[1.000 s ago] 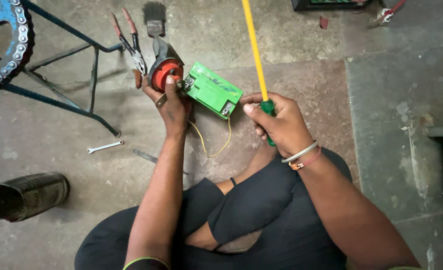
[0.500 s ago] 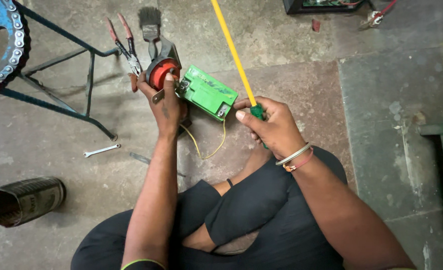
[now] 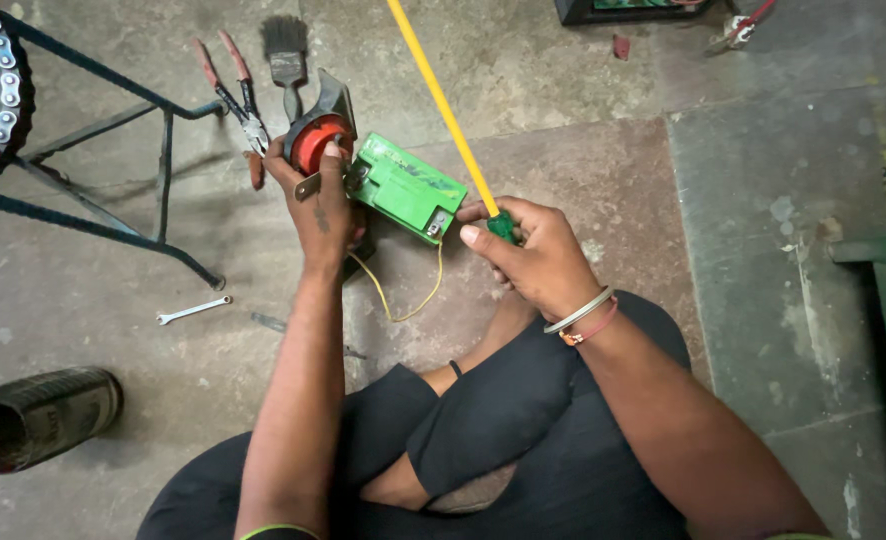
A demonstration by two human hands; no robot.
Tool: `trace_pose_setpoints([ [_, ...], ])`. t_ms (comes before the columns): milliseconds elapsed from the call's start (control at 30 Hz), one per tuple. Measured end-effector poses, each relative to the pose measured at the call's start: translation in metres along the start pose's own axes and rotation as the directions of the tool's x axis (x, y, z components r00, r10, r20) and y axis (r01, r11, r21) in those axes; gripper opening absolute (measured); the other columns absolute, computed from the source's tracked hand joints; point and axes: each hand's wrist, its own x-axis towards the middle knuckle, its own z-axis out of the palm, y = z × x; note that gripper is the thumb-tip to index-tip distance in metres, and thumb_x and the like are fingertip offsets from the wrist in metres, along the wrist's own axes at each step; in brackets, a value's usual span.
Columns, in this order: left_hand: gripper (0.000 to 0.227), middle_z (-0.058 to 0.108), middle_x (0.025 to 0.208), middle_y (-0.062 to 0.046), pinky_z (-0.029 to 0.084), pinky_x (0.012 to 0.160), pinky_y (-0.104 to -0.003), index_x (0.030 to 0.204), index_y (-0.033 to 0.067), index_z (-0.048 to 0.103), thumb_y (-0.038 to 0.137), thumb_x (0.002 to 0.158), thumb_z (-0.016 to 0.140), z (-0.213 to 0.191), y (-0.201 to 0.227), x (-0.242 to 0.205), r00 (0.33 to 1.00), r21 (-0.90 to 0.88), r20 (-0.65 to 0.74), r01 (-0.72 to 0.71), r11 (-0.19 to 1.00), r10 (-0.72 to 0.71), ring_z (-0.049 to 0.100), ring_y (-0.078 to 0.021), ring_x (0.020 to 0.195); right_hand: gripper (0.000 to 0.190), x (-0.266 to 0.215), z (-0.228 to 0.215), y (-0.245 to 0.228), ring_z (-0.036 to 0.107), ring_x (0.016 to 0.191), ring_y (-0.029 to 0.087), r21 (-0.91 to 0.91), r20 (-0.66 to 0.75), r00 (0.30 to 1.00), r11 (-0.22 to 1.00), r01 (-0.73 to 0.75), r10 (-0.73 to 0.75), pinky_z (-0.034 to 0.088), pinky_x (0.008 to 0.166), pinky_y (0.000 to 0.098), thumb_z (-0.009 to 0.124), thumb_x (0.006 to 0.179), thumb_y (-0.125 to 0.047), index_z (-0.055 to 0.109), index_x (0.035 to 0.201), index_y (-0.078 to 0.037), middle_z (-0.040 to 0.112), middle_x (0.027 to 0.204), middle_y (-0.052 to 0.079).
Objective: The person sits on the floor and uses a screwdriver to manipulate a small red and grey electrical component. They connect the component to a green battery pack and repeatedly touch the screwdriver to the component's terminals, likely testing for continuity or a spark.
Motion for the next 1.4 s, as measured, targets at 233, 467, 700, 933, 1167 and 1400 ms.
trace_pose_setpoints([
  [233, 0.063, 0.057, 0.131, -0.023, 0.046, 0.109, -0.039, 0.144, -0.0018, 0.033, 0.033, 0.103, 0.066, -0.003, 0.009, -0.002, 0.999, 0.019, 0.044, -0.031, 0.999, 0.030, 0.060, -0.0302, 0.121, 0.025, 0.000, 0.001, 0.001, 0.050, 0.056, 0.001, -0.007, -0.003, 1.000, 1.000, -0.010, 0.010, 0.040, 0.049, 0.0195, 0.074, 0.092, -0.016, 0.075, 0.115, -0.006, 0.058, 0.069, -0.007],
  [467, 0.067, 0.056, 0.132, -0.023, 0.044, 0.109, -0.039, 0.147, -0.0032, 0.030, 0.033, 0.104, 0.066, -0.005, -0.002, 0.000, 0.999, 0.032, 0.034, -0.017, 0.999, 0.015, 0.058, -0.0290, 0.122, 0.025, 0.000, 0.002, 0.002, 0.051, 0.056, 0.001, -0.017, -0.014, 1.000, 1.000, -0.005, 0.005, 0.041, 0.049, 0.0192, 0.074, 0.092, -0.016, 0.075, 0.114, -0.005, 0.061, 0.070, -0.007],
  [700, 0.057, 0.053, 0.134, -0.017, 0.045, 0.110, -0.036, 0.144, -0.0039, 0.037, 0.029, 0.105, 0.062, -0.002, -0.012, 0.001, 0.998, -0.119, 0.045, 0.058, 0.991, -0.053, 0.056, -0.0239, 0.122, 0.024, 0.001, 0.001, 0.004, 0.051, 0.058, 0.001, 0.003, -0.008, 1.000, 1.000, 0.009, -0.009, 0.042, 0.051, 0.0194, 0.074, 0.093, -0.016, 0.075, 0.114, -0.004, 0.063, 0.073, -0.006],
  [933, 0.057, 0.060, 0.117, -0.011, 0.050, 0.093, -0.033, 0.139, 0.0025, 0.040, 0.031, 0.097, 0.065, -0.004, -0.015, 0.009, 0.962, -0.330, 0.046, 0.271, 0.904, -0.271, 0.060, -0.0196, 0.105, 0.025, 0.005, -0.003, 0.011, 0.053, 0.060, 0.002, 0.011, -0.015, 1.000, 1.000, 0.026, -0.026, 0.044, 0.052, 0.0208, 0.072, 0.093, -0.018, 0.073, 0.115, -0.005, 0.063, 0.076, -0.005],
  [1167, 0.041, 0.067, 0.087, -0.007, 0.048, 0.061, -0.032, 0.103, 0.0108, 0.062, 0.050, 0.093, 0.069, -0.021, -0.021, 0.023, 0.852, -0.713, 0.269, 0.490, 0.502, -0.449, 0.059, -0.0186, 0.068, 0.031, 0.087, -0.073, 0.082, 0.066, 0.105, 0.044, -0.741, -0.228, 0.960, 0.668, -0.062, -0.164, 0.052, 0.089, 0.0501, 0.065, 0.094, -0.019, 0.069, 0.118, -0.001, 0.071, 0.109, 0.025],
  [1400, 0.051, 0.068, 0.089, -0.008, 0.055, 0.065, -0.037, 0.109, 0.0124, 0.064, 0.059, 0.088, 0.067, -0.015, -0.003, 0.022, 0.845, -0.713, 0.283, 0.501, 0.490, -0.453, 0.063, -0.0224, 0.067, 0.043, 0.133, -0.079, 0.131, 0.061, 0.111, 0.046, -0.798, -0.429, 0.883, 0.379, -0.469, 0.192, 0.050, 0.094, 0.0518, 0.070, 0.082, -0.018, 0.063, 0.120, 0.000, 0.063, 0.119, 0.032],
])
